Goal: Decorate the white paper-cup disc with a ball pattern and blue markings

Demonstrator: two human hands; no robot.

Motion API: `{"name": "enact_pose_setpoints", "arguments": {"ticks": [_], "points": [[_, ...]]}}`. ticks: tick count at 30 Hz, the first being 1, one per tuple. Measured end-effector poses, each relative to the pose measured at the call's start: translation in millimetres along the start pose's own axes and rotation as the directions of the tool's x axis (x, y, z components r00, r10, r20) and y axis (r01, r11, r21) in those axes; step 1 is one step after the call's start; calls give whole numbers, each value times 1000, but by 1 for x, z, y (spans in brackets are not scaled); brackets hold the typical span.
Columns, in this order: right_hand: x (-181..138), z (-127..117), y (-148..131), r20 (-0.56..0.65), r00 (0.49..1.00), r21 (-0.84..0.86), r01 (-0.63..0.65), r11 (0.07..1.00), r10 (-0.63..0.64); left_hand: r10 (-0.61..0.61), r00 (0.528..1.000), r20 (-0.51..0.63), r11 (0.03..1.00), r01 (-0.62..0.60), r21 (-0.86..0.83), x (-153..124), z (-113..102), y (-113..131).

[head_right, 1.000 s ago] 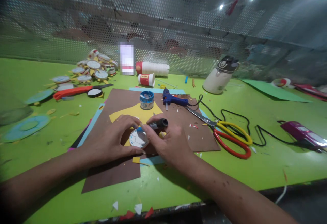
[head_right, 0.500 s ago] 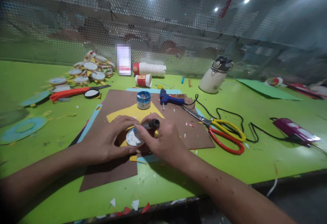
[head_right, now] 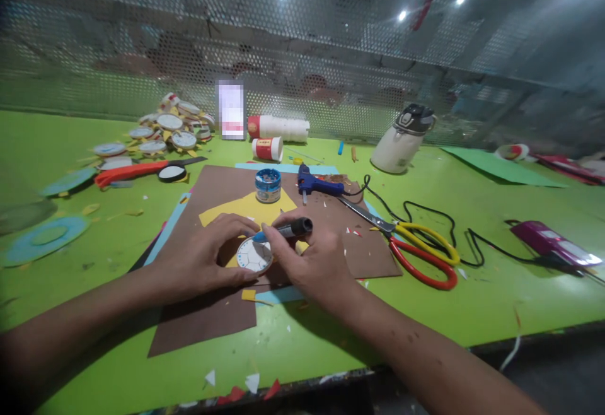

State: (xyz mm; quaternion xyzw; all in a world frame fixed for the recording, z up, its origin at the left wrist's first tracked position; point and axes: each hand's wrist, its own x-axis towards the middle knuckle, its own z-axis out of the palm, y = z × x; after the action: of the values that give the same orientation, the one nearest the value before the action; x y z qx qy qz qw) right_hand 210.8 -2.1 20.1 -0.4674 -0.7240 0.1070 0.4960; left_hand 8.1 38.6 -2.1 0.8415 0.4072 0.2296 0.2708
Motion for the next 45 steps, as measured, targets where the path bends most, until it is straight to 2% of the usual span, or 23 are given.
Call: {"name": "enact_pose_setpoints", "arguments": {"ticks": [4, 19, 25, 32, 36, 41, 45], "points": [[0, 2, 1, 10, 1000, -10, 10, 1000, -10, -1, 1000, 27, 1000, 0, 18, 1, -1, 2], [1, 2, 0, 75, 996, -30, 40, 999, -38, 37, 999, 17, 998, -37, 49, 0, 0, 1], [1, 2, -1, 133, 990, -39, 54, 998, -48, 45, 999, 18, 998, -46, 48, 1, 2, 0], [-2, 2, -1, 187, 973, 11, 138, 990, -137, 43, 999, -5, 997, -43, 58, -1, 4, -4], [-1, 4, 1, 128, 988, 12, 83, 996, -84, 46, 999, -9, 997, -45, 62, -1, 4, -2], [-3, 3, 1, -64, 998, 16, 21, 1000, -20, 12, 1000, -17, 998, -11, 67, -1, 4, 0], [-2, 1, 0, -78, 994, 99, -73, 992, 81, -42, 998, -43, 997, 44, 64, -2, 6, 2]]}}
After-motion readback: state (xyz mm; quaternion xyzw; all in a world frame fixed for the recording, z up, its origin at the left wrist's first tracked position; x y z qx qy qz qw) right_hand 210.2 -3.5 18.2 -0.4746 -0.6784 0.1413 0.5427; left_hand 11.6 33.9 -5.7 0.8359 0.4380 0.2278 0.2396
